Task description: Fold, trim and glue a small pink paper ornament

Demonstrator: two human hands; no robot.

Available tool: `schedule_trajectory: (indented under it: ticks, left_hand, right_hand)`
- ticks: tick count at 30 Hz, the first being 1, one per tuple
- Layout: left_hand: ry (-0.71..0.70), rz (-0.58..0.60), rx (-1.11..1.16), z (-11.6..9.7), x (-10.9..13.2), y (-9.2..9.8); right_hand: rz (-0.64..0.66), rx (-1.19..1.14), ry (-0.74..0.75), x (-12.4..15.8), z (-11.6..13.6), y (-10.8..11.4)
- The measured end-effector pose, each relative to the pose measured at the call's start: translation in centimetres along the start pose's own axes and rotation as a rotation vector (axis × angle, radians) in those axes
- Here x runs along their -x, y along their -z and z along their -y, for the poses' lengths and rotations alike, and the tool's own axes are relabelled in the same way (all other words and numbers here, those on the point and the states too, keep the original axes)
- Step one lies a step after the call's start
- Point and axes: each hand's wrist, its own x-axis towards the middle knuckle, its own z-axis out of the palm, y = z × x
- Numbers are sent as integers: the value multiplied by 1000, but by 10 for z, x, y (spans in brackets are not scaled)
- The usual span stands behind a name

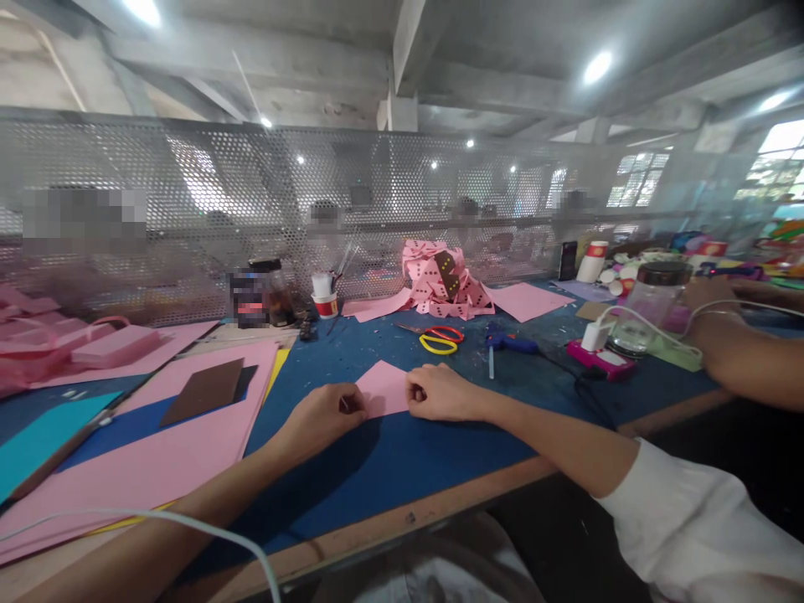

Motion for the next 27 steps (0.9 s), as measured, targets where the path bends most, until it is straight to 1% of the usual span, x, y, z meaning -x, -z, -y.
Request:
schedule_trajectory:
  ticks: [6, 16, 21, 27]
  left_hand:
    - [-19, 17, 10, 9, 0, 1]
    - [6, 48, -47, 12, 5, 13]
    - [31, 66, -70, 16, 4, 17]
    - [27, 88, -59, 22, 3, 20]
  right_hand:
    - [10, 25, 2, 2, -3, 1]
    - [26, 3, -12, 4, -5, 6]
    - [50, 17, -11, 5, -6, 9]
    - [75, 36, -25, 6, -10, 12]
